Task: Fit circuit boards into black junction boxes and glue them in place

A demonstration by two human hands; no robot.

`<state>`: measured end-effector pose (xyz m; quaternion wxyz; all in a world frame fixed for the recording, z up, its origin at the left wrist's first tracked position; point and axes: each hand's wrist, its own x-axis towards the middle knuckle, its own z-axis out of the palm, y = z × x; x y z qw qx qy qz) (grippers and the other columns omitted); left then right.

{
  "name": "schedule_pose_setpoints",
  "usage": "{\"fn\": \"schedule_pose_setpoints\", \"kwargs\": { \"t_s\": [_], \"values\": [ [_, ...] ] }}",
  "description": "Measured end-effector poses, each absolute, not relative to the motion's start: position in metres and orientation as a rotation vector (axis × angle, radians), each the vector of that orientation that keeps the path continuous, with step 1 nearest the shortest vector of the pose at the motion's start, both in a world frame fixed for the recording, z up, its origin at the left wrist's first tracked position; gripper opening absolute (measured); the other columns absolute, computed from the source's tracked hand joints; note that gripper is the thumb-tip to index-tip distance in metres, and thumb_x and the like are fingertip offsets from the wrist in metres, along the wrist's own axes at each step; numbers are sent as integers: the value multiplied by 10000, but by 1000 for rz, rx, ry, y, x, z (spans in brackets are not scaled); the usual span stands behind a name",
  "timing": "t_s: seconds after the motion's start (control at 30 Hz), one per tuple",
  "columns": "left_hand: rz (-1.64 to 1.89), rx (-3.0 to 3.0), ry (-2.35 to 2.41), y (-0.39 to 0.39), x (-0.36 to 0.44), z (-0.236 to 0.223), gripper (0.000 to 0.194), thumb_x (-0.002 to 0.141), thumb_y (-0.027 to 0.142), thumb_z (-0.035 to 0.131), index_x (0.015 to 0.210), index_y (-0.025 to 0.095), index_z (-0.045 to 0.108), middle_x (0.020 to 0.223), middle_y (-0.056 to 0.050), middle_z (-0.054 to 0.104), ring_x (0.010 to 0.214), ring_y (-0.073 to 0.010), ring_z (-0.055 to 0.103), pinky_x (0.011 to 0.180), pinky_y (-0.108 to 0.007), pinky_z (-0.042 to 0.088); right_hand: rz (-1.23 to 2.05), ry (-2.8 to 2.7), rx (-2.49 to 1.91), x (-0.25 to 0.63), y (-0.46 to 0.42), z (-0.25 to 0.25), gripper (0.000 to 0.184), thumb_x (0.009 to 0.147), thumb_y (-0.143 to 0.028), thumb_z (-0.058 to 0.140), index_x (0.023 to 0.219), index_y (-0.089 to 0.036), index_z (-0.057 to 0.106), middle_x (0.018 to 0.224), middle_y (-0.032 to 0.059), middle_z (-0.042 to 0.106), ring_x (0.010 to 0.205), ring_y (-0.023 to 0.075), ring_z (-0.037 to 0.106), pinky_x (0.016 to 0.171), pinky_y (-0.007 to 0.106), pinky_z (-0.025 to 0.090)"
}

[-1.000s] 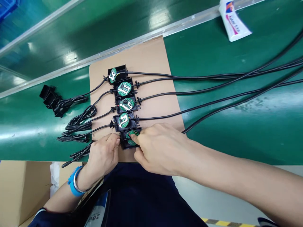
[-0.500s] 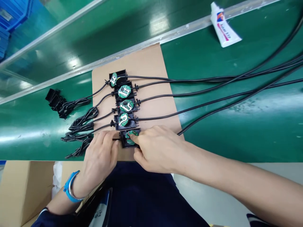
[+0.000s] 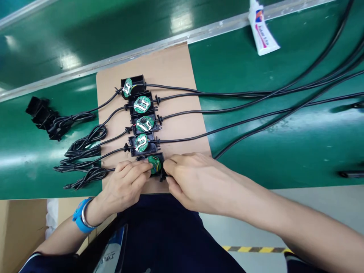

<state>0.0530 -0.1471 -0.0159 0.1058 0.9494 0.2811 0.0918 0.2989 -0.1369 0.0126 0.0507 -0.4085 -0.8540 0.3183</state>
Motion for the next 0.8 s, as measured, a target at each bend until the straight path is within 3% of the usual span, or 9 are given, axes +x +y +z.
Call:
{"fn": "schedule_pose_setpoints", "kwargs": {
  "t_s": [0.1, 0.27, 0.5, 0.7, 0.8],
  "values": [
    [244, 2788, 818, -146, 53, -13, 246, 925, 30, 445, 1027, 133, 644, 1274, -86, 667, 1163, -179, 597, 968, -328, 468, 756, -2599, -1089, 298, -140, 4, 154, 907, -119, 450, 813, -179, 555, 746, 21, 585, 631, 144, 545, 606, 289, 382],
    [258, 2782, 789, -143, 56, -7, 269, 913, 17, 406, 1009, 121, 634, 1229, -88, 676, 1085, -180, 613, 947, -326, 468, 248, -2476, -1065, 299, -142, -21, 231, 904, -92, 503, 688, -174, 519, 679, 13, 496, 620, 130, 473, 579, 279, 361],
    [210, 2800, 818, -144, 65, -1, 466, 889, 57, 406, 1339, 78, 528, 1142, -110, 672, 1022, -220, 623, 883, -355, 474, 380, -2546, -1114, 301, -146, -25, 228, 943, -110, 464, 739, -171, 547, 722, 14, 542, 639, 127, 506, 546, 289, 309],
    [-14, 2854, 866, -147, 80, 6, 399, 881, 94, 437, 1236, 26, 605, 969, -106, 642, 874, -230, 605, 844, -378, 488, 355, -2759, -1216, 291, -142, -11, 175, 904, -77, 488, 775, -175, 557, 730, 32, 551, 622, 160, 489, 506, 324, 205],
    [46, 2827, 884, -148, 78, 5, 438, 851, 74, 458, 1266, 38, 595, 973, -95, 651, 875, -222, 597, 837, -368, 490, 302, -2742, -1187, 295, -141, -11, 209, 923, -81, 475, 772, -170, 588, 751, 41, 575, 672, 162, 501, 562, 313, 287]
  ]
}}
